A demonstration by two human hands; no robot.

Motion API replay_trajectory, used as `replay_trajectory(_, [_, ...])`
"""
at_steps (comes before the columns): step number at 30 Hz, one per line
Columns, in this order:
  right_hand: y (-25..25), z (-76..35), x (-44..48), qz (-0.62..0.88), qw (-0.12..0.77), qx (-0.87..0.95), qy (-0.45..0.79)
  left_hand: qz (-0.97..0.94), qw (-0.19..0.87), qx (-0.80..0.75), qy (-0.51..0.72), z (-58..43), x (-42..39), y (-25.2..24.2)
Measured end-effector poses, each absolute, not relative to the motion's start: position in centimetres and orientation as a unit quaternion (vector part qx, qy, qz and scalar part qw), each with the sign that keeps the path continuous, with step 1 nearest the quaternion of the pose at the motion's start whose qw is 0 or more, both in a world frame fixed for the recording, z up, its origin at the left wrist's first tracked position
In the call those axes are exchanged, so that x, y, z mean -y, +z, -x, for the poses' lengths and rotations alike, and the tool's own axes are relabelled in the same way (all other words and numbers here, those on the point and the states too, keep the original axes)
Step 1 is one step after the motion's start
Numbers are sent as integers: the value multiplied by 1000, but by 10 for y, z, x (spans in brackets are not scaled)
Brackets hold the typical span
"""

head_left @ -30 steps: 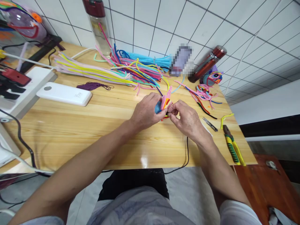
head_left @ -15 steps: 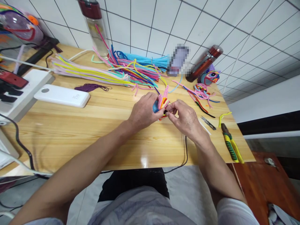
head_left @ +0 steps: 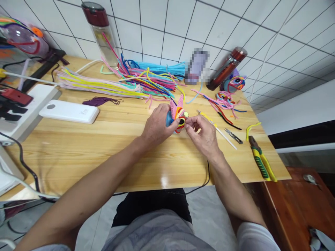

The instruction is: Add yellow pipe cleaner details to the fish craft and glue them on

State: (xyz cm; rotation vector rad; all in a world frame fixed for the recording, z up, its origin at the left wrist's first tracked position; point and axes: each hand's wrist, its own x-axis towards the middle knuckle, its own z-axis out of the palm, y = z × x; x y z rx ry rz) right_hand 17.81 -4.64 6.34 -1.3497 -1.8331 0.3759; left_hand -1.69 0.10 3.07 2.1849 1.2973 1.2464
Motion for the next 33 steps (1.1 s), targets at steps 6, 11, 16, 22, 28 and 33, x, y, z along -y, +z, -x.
replay_trajectory(6, [58, -174, 43, 575, 430, 663, 212, -765, 162, -448, 433, 16, 2, 29])
replay_trajectory(11, [54, -171, 39, 570, 444, 644, 251, -770, 161, -446, 427, 16, 5, 29])
replay_trajectory(16, [54, -171, 39, 572, 446, 635, 268, -774, 153, -440, 429, 15, 8, 27])
replay_trajectory(22, [53, -171, 40, 563, 458, 629, 279, -776, 133, -438, 433, 14, 9, 24])
replay_trajectory(28, [51, -170, 45, 578, 477, 598, 285, -753, 117, -462, 454, 12, 8, 16])
replay_trajectory(33, [50, -164, 43, 577, 496, 577, 295, -715, 117, -491, 483, 9, 10, 7])
